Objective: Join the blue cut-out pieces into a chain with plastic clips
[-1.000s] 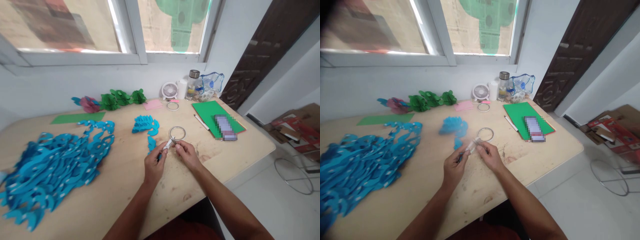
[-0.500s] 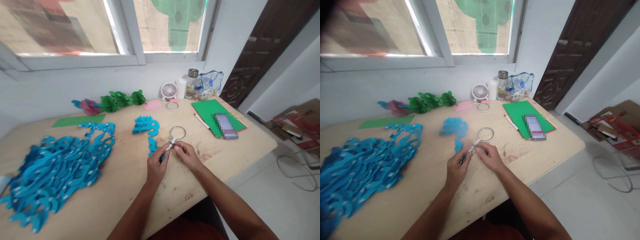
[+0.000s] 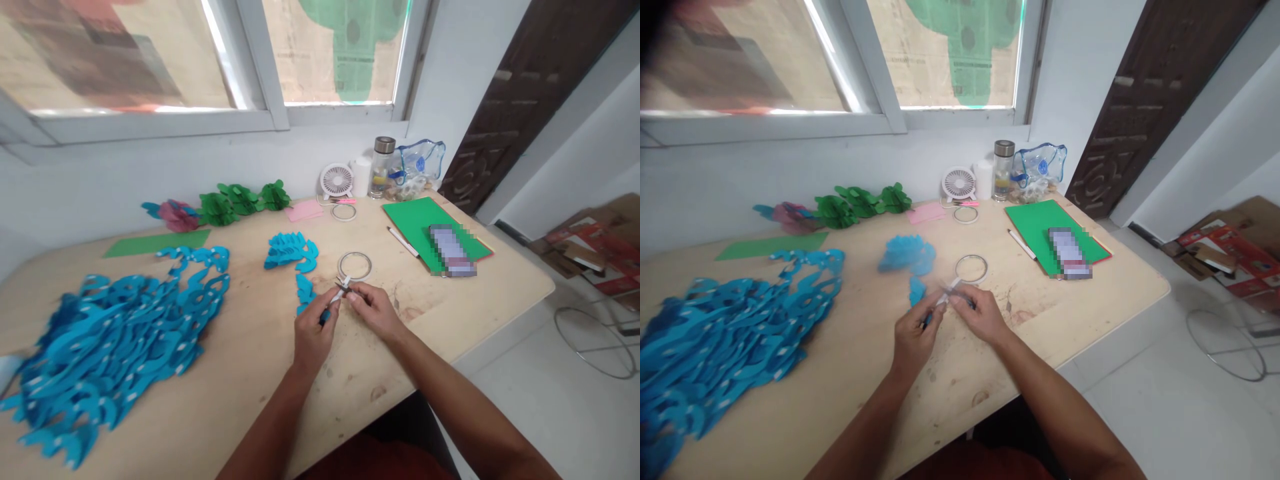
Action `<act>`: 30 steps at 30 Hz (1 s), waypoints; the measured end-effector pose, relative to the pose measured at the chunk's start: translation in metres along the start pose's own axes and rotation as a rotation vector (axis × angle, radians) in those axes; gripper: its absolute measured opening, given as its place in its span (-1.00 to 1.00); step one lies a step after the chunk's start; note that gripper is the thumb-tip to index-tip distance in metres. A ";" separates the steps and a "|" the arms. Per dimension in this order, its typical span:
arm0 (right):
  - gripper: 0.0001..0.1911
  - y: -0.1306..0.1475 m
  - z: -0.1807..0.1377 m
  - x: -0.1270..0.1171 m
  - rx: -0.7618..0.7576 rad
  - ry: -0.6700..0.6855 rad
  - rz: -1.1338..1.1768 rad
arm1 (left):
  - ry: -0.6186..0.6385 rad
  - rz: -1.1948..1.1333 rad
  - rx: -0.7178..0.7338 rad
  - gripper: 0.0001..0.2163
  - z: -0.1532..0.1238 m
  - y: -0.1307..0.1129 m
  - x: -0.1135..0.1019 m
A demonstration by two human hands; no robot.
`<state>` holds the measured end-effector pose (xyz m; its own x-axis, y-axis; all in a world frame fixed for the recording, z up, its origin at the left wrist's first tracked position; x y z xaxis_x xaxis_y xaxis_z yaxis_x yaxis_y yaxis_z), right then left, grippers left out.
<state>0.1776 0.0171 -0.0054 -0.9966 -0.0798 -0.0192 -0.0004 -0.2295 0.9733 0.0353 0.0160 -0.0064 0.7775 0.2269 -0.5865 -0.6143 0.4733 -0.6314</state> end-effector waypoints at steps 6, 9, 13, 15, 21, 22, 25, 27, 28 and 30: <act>-0.68 -0.003 0.000 -0.002 -0.015 -0.033 -0.032 | 0.000 -0.011 -0.007 -0.76 0.000 0.001 0.001; -0.67 -0.006 -0.001 -0.003 0.006 -0.046 -0.057 | -0.015 -0.021 -0.029 -0.77 0.000 0.002 0.001; -0.69 -0.007 -0.001 -0.003 0.015 -0.056 -0.085 | -0.035 -0.033 -0.068 -0.77 0.001 0.005 0.000; -0.68 -0.007 -0.001 -0.003 0.023 -0.061 -0.090 | -0.040 -0.044 -0.086 -0.77 0.001 0.006 0.000; -0.67 -0.006 -0.001 -0.003 0.019 -0.070 -0.108 | -0.061 -0.048 -0.156 -0.77 0.001 0.009 -0.003; -0.67 -0.006 -0.001 -0.002 0.017 -0.061 -0.116 | -0.064 -0.046 -0.160 -0.77 0.001 0.009 -0.003; -0.68 -0.005 -0.001 -0.002 0.015 -0.033 -0.134 | -0.069 -0.042 -0.160 -0.76 0.001 0.009 -0.003; -0.69 -0.004 -0.001 -0.001 0.016 -0.015 -0.145 | -0.076 -0.046 -0.155 -0.76 0.001 0.008 -0.003; -0.69 -0.004 -0.001 -0.001 0.015 -0.006 -0.152 | -0.078 -0.050 -0.153 -0.75 0.001 0.008 -0.003; -0.69 -0.003 -0.001 -0.001 0.011 0.008 -0.167 | -0.074 -0.055 -0.156 -0.74 0.000 0.009 -0.002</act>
Point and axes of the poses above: each hand's wrist, its own z-axis towards the middle knuckle, its own x-axis out of the palm, y = z × x, the point moved 4 cm from there along z, towards the middle knuckle, and after that the axes turned 13 degrees about z, right-handed, at the moved point
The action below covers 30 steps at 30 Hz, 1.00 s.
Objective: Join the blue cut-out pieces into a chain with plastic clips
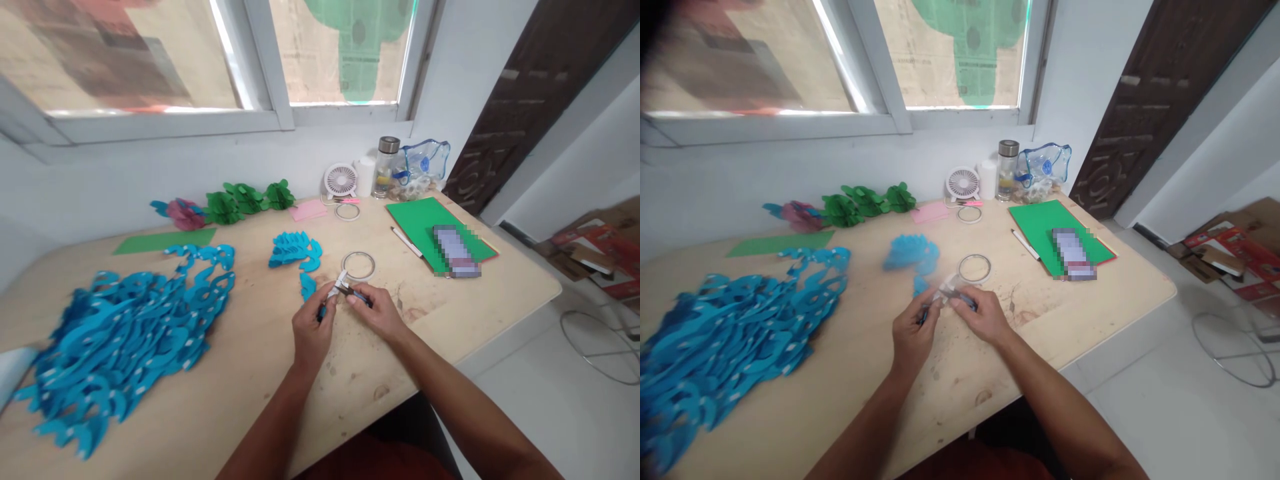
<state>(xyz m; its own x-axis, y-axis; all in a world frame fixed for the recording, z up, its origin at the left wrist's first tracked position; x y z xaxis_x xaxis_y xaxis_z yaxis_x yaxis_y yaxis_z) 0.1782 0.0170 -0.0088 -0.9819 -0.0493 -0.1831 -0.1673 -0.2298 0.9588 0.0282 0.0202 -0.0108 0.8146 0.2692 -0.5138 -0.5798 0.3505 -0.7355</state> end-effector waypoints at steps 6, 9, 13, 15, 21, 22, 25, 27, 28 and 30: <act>-0.68 0.001 0.001 0.000 -0.011 0.018 -0.035 | 0.005 0.019 -0.028 -0.75 0.000 0.001 0.001; -0.68 0.001 0.001 0.000 -0.017 0.007 -0.043 | 0.003 0.017 -0.033 -0.75 -0.001 0.001 0.001; -0.70 0.001 0.000 -0.001 -0.030 -0.024 -0.035 | 0.015 0.014 -0.037 -0.74 -0.001 0.001 0.002; -0.71 0.001 0.000 -0.001 -0.032 -0.041 -0.051 | 0.024 0.018 -0.039 -0.74 0.000 0.001 0.002; -0.71 0.003 -0.001 -0.003 -0.040 -0.112 -0.160 | 0.050 0.051 -0.040 -0.74 0.000 0.001 0.002; -0.71 0.004 -0.001 -0.003 -0.042 -0.126 -0.173 | 0.054 0.057 -0.036 -0.74 0.000 0.001 0.002; -0.70 0.004 -0.002 -0.005 -0.034 -0.168 -0.223 | 0.061 0.069 -0.023 -0.74 0.000 0.001 0.003; -0.69 0.003 -0.003 -0.007 -0.026 -0.202 -0.235 | 0.059 0.074 -0.026 -0.74 0.000 0.001 0.003; -0.68 0.003 -0.003 -0.008 -0.021 -0.224 -0.235 | 0.057 0.076 -0.031 -0.75 0.000 0.002 0.003; -0.67 0.001 -0.003 -0.011 -0.006 -0.266 -0.241 | 0.052 0.076 -0.041 -0.75 0.001 0.002 0.003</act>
Point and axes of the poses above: each hand's wrist, its own z-axis towards the middle knuckle, its own x-axis out of the palm, y = z × x, the point moved 4 cm from there along z, towards the middle knuckle, and after that the axes turned 13 degrees about z, right-handed, at the moved point
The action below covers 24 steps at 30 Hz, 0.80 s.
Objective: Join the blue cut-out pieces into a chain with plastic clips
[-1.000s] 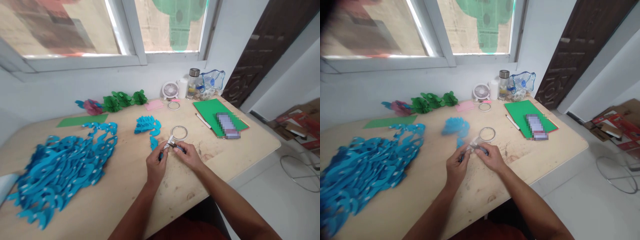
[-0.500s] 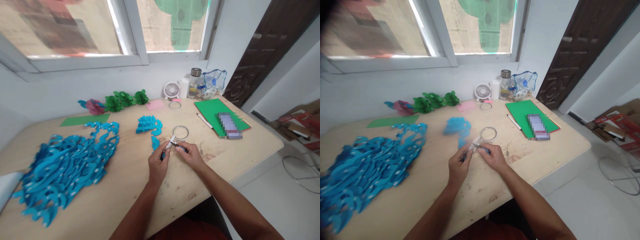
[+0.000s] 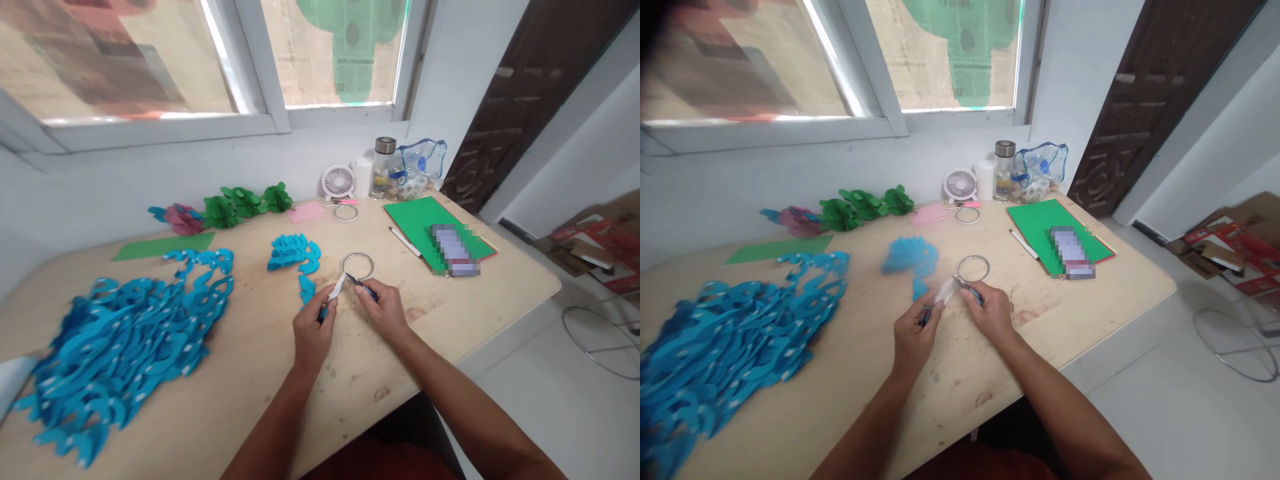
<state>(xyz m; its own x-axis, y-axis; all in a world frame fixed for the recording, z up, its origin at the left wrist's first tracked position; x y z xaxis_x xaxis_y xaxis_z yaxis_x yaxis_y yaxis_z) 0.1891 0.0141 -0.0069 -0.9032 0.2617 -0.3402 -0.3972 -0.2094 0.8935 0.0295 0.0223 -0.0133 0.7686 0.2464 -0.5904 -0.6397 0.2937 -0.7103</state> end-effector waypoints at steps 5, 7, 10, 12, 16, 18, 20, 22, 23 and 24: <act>-0.68 -0.001 0.000 -0.003 0.022 -0.063 -0.076 | -0.063 0.008 -0.019 -0.76 0.004 -0.006 -0.005; -0.68 0.002 -0.001 -0.005 -0.005 -0.087 -0.088 | -0.103 0.033 -0.019 -0.76 0.008 -0.012 -0.008; -0.68 0.006 -0.002 -0.008 -0.055 -0.125 -0.098 | -0.134 0.047 -0.011 -0.76 0.021 -0.023 -0.006; -0.67 0.008 -0.003 -0.010 -0.085 -0.151 -0.100 | -0.115 0.038 -0.003 -0.78 0.030 -0.028 0.003; -0.66 0.008 -0.002 -0.013 -0.120 -0.191 -0.120 | 0.062 0.006 0.026 -0.73 0.035 -0.032 0.031; -0.65 0.008 -0.002 -0.013 -0.139 -0.194 -0.147 | 0.082 -0.007 0.016 -0.74 0.030 -0.027 0.037; -0.66 0.008 -0.002 -0.013 -0.158 -0.179 -0.174 | 0.044 -0.021 -0.007 -0.75 0.023 -0.021 0.034; -0.66 0.008 -0.003 -0.011 -0.170 -0.156 -0.203 | 0.012 -0.052 -0.034 -0.78 0.017 -0.015 0.026; -0.66 0.007 -0.003 -0.010 -0.174 -0.142 -0.220 | 0.004 -0.070 -0.048 -0.79 0.015 -0.012 0.022; -0.66 0.007 -0.004 -0.008 -0.177 -0.128 -0.240 | -0.002 -0.087 -0.062 -0.80 0.013 -0.010 0.018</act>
Point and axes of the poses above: each hand's wrist, its own z-axis towards the middle knuckle, its own x-axis out of the palm, y = z × x, the point moved 4 cm from there along z, towards the middle knuckle, and after that the axes turned 13 degrees about z, right-handed, at the moved point
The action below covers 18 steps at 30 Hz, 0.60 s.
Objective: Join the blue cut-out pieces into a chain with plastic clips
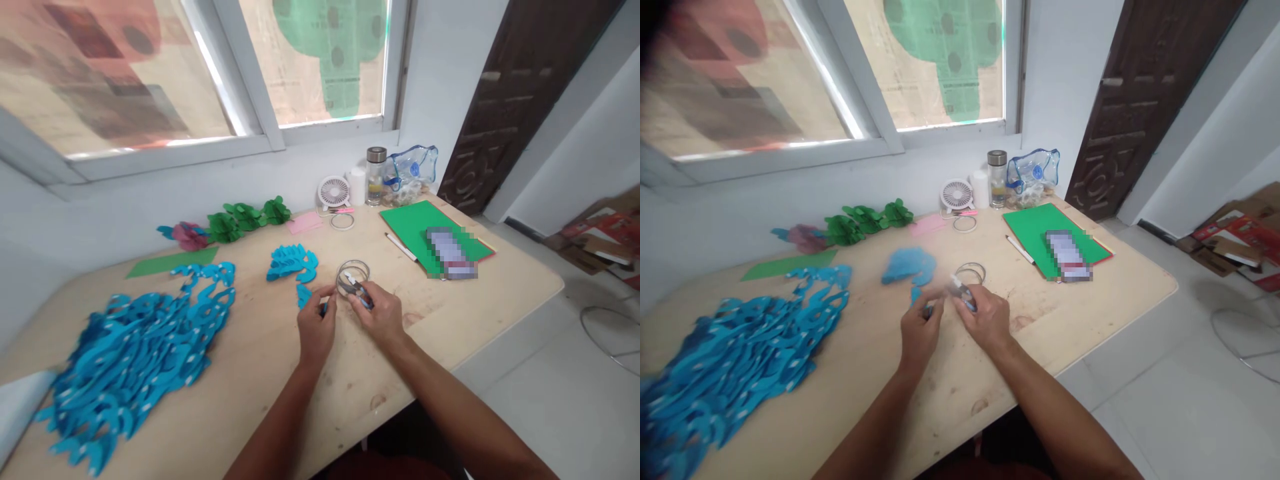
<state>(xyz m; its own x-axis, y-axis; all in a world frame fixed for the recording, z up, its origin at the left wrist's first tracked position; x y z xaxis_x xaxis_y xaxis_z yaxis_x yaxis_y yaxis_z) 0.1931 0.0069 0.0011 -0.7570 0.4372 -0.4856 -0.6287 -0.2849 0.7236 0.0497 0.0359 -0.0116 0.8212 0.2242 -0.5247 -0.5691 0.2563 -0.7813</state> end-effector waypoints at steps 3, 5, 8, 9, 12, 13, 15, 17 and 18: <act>-0.66 0.000 -0.002 0.005 -0.028 0.065 -0.067 | -0.043 -0.041 -0.040 -0.80 -0.003 0.005 -0.010; -0.65 -0.001 -0.003 0.009 -0.048 0.109 -0.113 | -0.085 -0.042 -0.045 -0.79 -0.005 0.007 -0.014; -0.65 -0.002 -0.004 0.012 -0.063 0.146 -0.178 | -0.114 0.007 0.028 -0.83 -0.006 0.006 -0.017; -0.66 -0.002 -0.004 0.013 -0.065 0.154 -0.197 | -0.111 0.030 0.067 -0.84 -0.007 0.004 -0.018; -0.66 0.000 -0.005 0.015 -0.073 0.181 -0.245 | -0.084 0.079 0.157 -0.87 -0.008 -0.002 -0.020; -0.67 0.001 -0.005 0.016 -0.078 0.191 -0.259 | -0.072 0.084 0.168 -0.88 -0.008 -0.003 -0.020; -0.66 0.003 -0.005 0.017 -0.093 0.206 -0.283 | -0.048 0.083 0.165 -0.88 -0.007 -0.004 -0.019; -0.66 0.004 -0.005 0.017 -0.106 0.208 -0.305 | -0.015 0.072 0.142 -0.88 -0.007 -0.003 -0.016; -0.66 0.005 -0.005 0.018 -0.112 0.206 -0.312 | 0.002 0.064 0.122 -0.87 -0.007 -0.002 -0.015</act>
<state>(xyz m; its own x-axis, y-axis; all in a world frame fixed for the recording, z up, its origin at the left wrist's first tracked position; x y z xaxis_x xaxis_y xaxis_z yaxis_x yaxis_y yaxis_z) 0.1759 0.0090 -0.0067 -0.5393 0.3401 -0.7704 -0.8411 -0.2621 0.4731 0.0387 0.0252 -0.0050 0.7828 0.2425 -0.5730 -0.6214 0.3539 -0.6990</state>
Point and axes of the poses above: each hand's wrist, its own z-axis towards the middle knuckle, its own x-axis out of the palm, y = z × x, the point moved 4 cm from there along z, towards the middle knuckle, and after that the axes turned 13 degrees about z, right-handed, at the moved point
